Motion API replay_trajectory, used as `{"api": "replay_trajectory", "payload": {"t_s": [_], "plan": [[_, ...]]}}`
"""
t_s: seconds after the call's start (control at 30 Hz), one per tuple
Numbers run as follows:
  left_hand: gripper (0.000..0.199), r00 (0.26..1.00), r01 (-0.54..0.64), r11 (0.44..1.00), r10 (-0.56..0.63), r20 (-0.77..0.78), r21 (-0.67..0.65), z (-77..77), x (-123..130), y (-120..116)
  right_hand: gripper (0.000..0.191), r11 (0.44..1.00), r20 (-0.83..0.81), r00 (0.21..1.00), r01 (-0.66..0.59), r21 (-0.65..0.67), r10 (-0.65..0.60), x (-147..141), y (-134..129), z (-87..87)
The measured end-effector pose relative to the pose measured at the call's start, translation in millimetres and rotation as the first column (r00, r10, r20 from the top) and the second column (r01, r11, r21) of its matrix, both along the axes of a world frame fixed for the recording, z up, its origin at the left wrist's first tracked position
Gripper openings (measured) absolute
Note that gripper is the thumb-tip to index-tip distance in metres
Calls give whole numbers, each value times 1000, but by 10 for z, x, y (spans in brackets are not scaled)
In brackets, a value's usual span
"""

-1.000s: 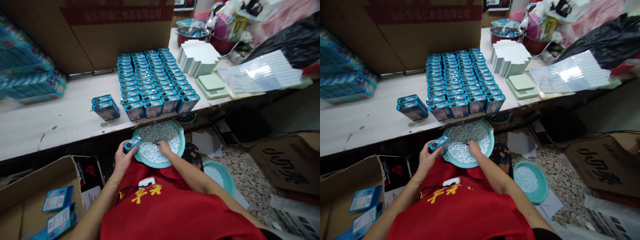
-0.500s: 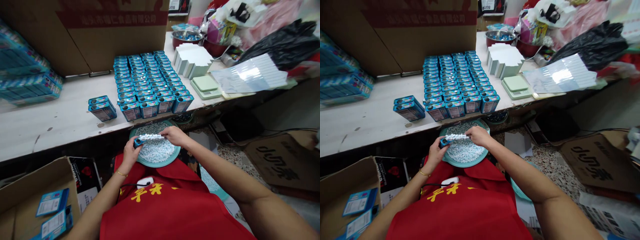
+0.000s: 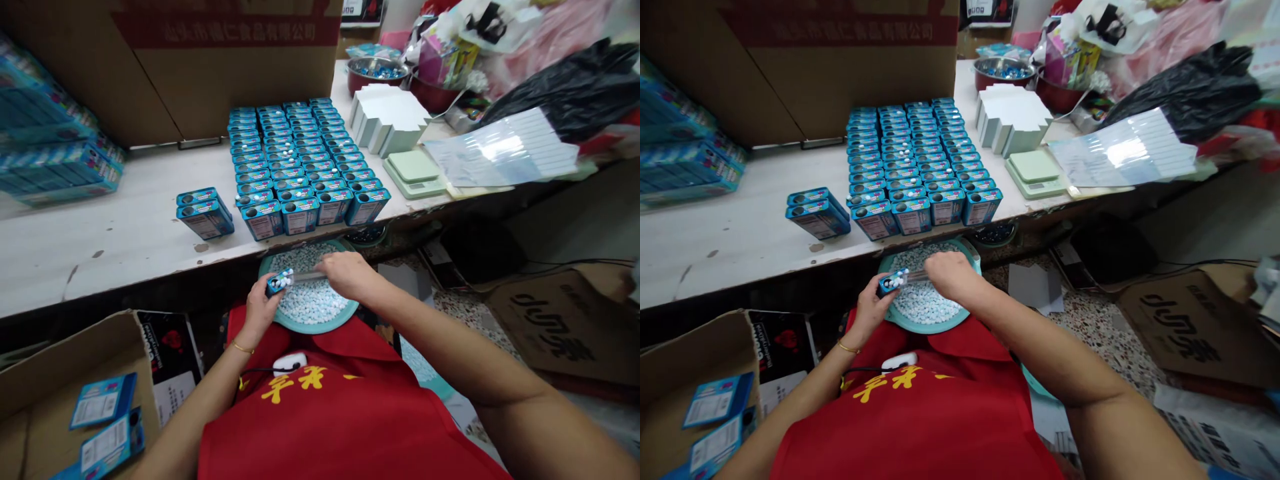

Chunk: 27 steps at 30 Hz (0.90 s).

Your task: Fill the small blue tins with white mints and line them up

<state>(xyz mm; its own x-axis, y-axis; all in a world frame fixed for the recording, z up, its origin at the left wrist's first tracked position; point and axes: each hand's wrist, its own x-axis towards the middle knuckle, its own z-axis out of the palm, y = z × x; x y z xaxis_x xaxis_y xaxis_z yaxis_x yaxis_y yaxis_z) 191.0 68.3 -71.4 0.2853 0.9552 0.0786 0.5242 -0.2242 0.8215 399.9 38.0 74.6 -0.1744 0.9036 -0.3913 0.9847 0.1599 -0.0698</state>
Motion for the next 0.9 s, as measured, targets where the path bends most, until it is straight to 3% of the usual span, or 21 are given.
{"api": "replay_trajectory", "payload": {"t_s": [0.1, 0.23, 0.37, 0.5, 0.6, 0.7, 0.8, 0.9], "plan": [[37, 997, -16, 999, 19, 73, -40, -44, -38, 34, 39, 996, -73, 995, 66, 66, -61, 318, -87, -309], [38, 987, -35, 996, 47, 154, -77, -51, -63, 59, 41, 966, -66, 964, 258, -8, -257, 529, -154, -928], [38, 982, -66, 994, 79, 169, -82, 18, -135, 67, 37, 924, -91, 922, 366, -113, -377, 253, -97, -1540], [42, 974, -132, 989, 143, 176, -72, 55, -235, 63, 37, 904, -192, 885, 405, -135, -425, -164, 14, -1924], [44, 962, -172, 982, 185, 200, -79, 62, -283, 54, 35, 892, -289, 844, 427, -147, -452, -273, 67, -2045], [46, 955, -197, 976, 213, 207, -94, 77, -312, 48, 32, 889, -391, 799, 431, -156, -456, -185, 77, -2045], [46, 954, -199, 976, 214, 212, -91, 90, -324, 48, 33, 889, -467, 762, 434, -145, -448, 3, 51, -1911], [45, 962, -173, 981, 187, 200, -84, 84, -284, 44, 32, 889, -552, 718, 446, -104, -424, 202, 3, -1613]]}}
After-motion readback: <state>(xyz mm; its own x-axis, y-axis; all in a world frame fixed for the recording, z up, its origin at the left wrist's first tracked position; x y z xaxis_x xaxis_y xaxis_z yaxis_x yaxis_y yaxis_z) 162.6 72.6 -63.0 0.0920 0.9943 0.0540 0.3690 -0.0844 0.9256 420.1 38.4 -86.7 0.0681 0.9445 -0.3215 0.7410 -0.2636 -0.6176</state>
